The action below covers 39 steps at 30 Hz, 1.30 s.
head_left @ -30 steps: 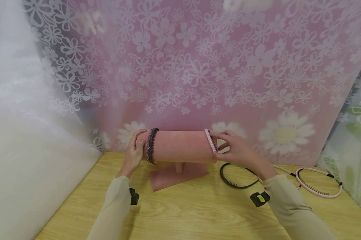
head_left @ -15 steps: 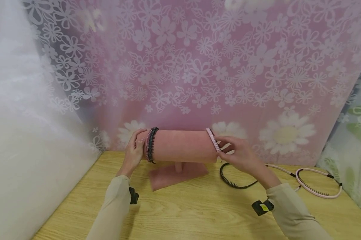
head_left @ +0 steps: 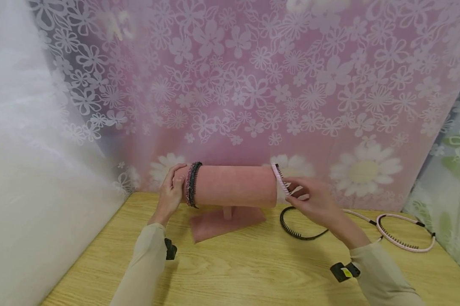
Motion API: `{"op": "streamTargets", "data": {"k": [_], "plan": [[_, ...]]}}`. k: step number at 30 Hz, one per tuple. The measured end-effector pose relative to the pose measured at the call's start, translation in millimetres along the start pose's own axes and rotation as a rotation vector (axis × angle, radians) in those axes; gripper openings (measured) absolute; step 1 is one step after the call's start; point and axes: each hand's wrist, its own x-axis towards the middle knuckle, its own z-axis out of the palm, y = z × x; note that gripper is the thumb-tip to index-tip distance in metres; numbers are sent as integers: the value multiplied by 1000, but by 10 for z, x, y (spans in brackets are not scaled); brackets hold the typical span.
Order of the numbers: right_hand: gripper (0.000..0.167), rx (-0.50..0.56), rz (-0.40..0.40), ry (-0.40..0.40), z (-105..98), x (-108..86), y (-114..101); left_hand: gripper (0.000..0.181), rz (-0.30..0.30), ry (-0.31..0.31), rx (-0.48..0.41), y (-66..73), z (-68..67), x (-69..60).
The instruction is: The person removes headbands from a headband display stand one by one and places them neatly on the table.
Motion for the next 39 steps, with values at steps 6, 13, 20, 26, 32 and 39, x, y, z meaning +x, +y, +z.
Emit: {"op": "streamTargets", "data": {"k": [6,13,20,26,32,39], "plan": [[44,-36,-22,8,-97,-150,29,43,11,3,3,-1,-7,9],[51,-74,-14,14,-222,-345,81,42,13,6,-1,-3,-13,7],[54,-103,40,18,-342,-534,153,42,-1,0,-4,-5,-19,6],[48,-124,41,40,-410,-688,250,44,-2,-4,2,-3,-17,2],[43,-171,77,45,-463,-820,307,42,7,3,-9,-7,-13,13],[42,-246,99,44,-530,-995,414,43,14,7,-2,-3,0,11]]}}
